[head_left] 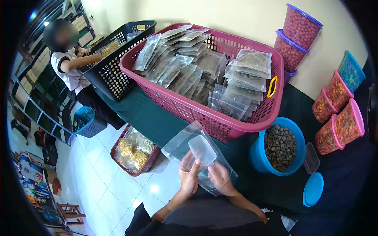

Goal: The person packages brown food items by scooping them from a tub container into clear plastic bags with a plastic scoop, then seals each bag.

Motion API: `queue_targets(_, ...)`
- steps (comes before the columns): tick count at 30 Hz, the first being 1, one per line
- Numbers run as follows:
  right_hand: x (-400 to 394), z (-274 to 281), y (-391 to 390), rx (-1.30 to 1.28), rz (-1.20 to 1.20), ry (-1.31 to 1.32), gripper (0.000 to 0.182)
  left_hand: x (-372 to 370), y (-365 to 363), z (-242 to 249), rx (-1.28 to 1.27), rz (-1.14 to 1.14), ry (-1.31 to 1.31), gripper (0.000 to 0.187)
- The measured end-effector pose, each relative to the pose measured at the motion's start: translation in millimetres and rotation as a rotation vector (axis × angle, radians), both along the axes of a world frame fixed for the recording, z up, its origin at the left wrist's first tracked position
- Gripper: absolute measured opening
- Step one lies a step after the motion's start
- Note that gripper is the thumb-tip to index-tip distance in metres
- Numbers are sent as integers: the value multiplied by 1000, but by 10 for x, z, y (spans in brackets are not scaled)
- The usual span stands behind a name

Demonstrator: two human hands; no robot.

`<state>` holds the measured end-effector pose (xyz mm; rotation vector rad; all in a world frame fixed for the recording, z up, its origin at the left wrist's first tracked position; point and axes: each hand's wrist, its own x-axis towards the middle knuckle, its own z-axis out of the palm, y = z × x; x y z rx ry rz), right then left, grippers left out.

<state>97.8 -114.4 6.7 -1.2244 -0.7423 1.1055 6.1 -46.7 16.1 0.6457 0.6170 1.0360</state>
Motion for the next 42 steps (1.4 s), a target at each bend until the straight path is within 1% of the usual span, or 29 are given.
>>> queue_targets(5, -37, 85, 39, 17, -63, -60, 22, -10, 21, 33, -23, -9, 25, 41)
queue_targets(10, -24, 42, 91, 22, -81, -129, 23, -67, 143, -106, 13, -27, -13, 40)
queue_targets(12, 7, 62, 118, -4, -14, -113, 22, -105, 183, -144, 30, -35, -33, 42)
queue_targets(16, 4, 66, 173, -13, 26, -75, 20, -168, 270, -168, -28, -108, -63, 41)
queue_targets(18, -16, 33, 203, 22, -35, -243, 22, -170, 327, -205, -41, -76, -6, 38)
queue_targets(19, -33, 27, 211, 19, -41, -243, 22, -189, 373, -217, -44, -82, -6, 38)
queue_targets(21, -79, 16, 214, -11, 133, -407, 19, -234, 474, -204, -23, -186, -11, 42)
queue_targets(22, -105, 17, 224, -17, 122, -407, 19, -192, 460, -37, -86, -173, -28, 51)
queue_targets(23, -143, 18, 238, -25, 141, -386, 19, -202, 490, -60, -89, -187, -26, 51)
queue_targets(25, -202, 17, 277, -38, 178, -343, 19, -237, 568, -127, -81, -240, -112, 59)
queue_targets(26, -181, 2, 291, -79, 176, -408, 22, -263, 602, -138, -39, -265, -36, 64)
queue_targets(27, -140, 32, 310, -81, 165, -405, 22, -285, 657, -156, -40, -277, -33, 64)
queue_targets(29, -13, 153, 342, -136, 265, -499, 24, -334, 796, -187, 7, -337, -181, 66)
queue_targets(30, 56, 206, 330, -150, 297, -489, 25, -368, 895, -124, -49, -354, -221, 69)
queue_targets(31, 139, 229, 300, -110, 328, -520, 26, -432, 996, -63, -166, -360, -238, 65)
queue_targets(33, 214, 370, 229, -150, 371, -494, 26, -601, 1281, -98, 53, -386, 26, 57)
queue_targets(34, 241, 377, 193, -151, 358, -488, 26, -591, 1401, -97, 164, -324, 85, 45)
queue_targets(35, 261, 376, 157, -172, 398, -540, 27, -628, 1448, -47, 184, -305, 167, 45)
queue_targets(36, 270, 380, 135, -192, 437, -592, 28, -613, 1494, 33, 323, -264, 325, 45)
queue_targets(37, 272, 399, 124, -192, 422, -584, 28, -609, 1541, 72, 465, -220, 482, 45)
queue_targets(38, 268, 427, 118, -259, 453, -606, 28, -641, 1624, 46, 542, -295, 510, 49)
queue_targets(39, 254, 449, 117, -327, 483, -624, 29, -631, 1642, 102, 549, -314, 514, 49)
queue_targets(40, 237, 464, 122, -390, 484, -600, 29, -602, 1630, 197, 533, -446, 515, 49)
queue_targets(41, 209, 449, 111, -393, 467, -589, 29, -566, 1610, 243, 516, -578, 513, 50)
queue_targets(42, 188, 432, 97, -368, 427, -633, 29, -515, 1571, 212, 539, -620, 531, 48)
